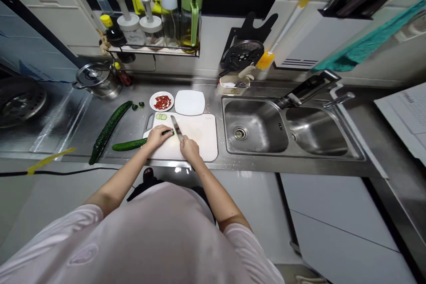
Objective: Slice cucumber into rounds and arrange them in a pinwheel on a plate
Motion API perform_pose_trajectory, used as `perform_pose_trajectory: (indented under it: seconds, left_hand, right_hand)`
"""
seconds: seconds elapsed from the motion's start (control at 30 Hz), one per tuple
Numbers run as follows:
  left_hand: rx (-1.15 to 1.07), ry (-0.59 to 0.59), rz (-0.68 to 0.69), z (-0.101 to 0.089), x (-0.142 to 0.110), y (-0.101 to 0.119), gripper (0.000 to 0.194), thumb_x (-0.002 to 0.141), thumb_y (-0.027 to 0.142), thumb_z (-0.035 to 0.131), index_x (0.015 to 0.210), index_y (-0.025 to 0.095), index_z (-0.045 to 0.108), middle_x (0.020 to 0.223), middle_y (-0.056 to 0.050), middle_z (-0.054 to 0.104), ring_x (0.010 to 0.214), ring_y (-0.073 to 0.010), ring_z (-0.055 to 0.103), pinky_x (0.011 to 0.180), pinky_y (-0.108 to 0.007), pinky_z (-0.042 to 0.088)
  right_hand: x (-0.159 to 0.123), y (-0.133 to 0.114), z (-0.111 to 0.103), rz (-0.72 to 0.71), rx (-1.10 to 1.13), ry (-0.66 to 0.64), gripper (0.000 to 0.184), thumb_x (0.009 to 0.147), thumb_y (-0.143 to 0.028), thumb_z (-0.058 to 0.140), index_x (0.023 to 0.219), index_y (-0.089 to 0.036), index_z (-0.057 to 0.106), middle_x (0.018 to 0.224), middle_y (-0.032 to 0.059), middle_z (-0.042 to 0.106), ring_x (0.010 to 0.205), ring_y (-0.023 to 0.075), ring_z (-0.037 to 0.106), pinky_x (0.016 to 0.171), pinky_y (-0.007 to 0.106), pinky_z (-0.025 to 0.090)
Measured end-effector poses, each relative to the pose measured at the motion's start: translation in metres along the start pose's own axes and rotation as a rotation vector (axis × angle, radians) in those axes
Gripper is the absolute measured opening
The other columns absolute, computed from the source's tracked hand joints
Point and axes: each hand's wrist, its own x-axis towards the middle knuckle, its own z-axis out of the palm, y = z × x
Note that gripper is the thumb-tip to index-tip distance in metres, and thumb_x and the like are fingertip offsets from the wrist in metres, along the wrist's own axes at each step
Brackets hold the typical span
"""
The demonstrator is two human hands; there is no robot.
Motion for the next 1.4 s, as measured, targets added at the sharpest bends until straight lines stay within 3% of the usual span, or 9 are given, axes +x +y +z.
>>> perform_pose_trajectory:
  seconds: [0.33, 0.93, 1.4]
  left_hand:
    - [-0.035, 0.029, 0.003, 0.003, 0.002, -0.004, 0.026, 0.089, 0.040, 0.055, 0.101, 0.025, 0.072, 0.099, -0.004, 0.069, 0.095, -0.0185, 0.061, 0.085, -0.030, 0.047]
    - [-0.005, 0.019, 0.031, 0.004, 0.002, -0.004, 0.026, 0.090, 0.039, 0.052, 0.100, 0.024, 0.072, 0.099, -0.005, 0.069, 0.096, -0.0190, 0.060, 0.086, -0.031, 0.047]
    - [-0.018, 0.010, 0.014, 0.004, 0.003, -0.004, 0.026, 0.090, 0.039, 0.052, 0.099, 0.024, 0.071, 0.100, -0.005, 0.069, 0.097, -0.0191, 0.060, 0.087, -0.031, 0.047]
  right_hand:
    - [-0.001, -0.008, -0.007, -0.012, 0.009, -0.054, 0.029, 0.099, -0.030, 0.032, 0.118, -0.017, 0.051, 0.103, 0.0107, 0.068, 0.095, 0.0232, 0.063, 0.074, 0.027, 0.040]
    - [0.003, -0.010, 0.001, -0.029, 0.014, -0.074, 0.026, 0.098, -0.025, 0.034, 0.113, -0.014, 0.053, 0.102, 0.0122, 0.068, 0.095, 0.0231, 0.063, 0.075, 0.028, 0.042]
    - [-0.019, 0.003, -0.001, -0.047, 0.016, -0.140, 0.024, 0.094, -0.022, 0.037, 0.107, -0.013, 0.056, 0.101, 0.0151, 0.067, 0.095, 0.0241, 0.063, 0.077, 0.029, 0.042]
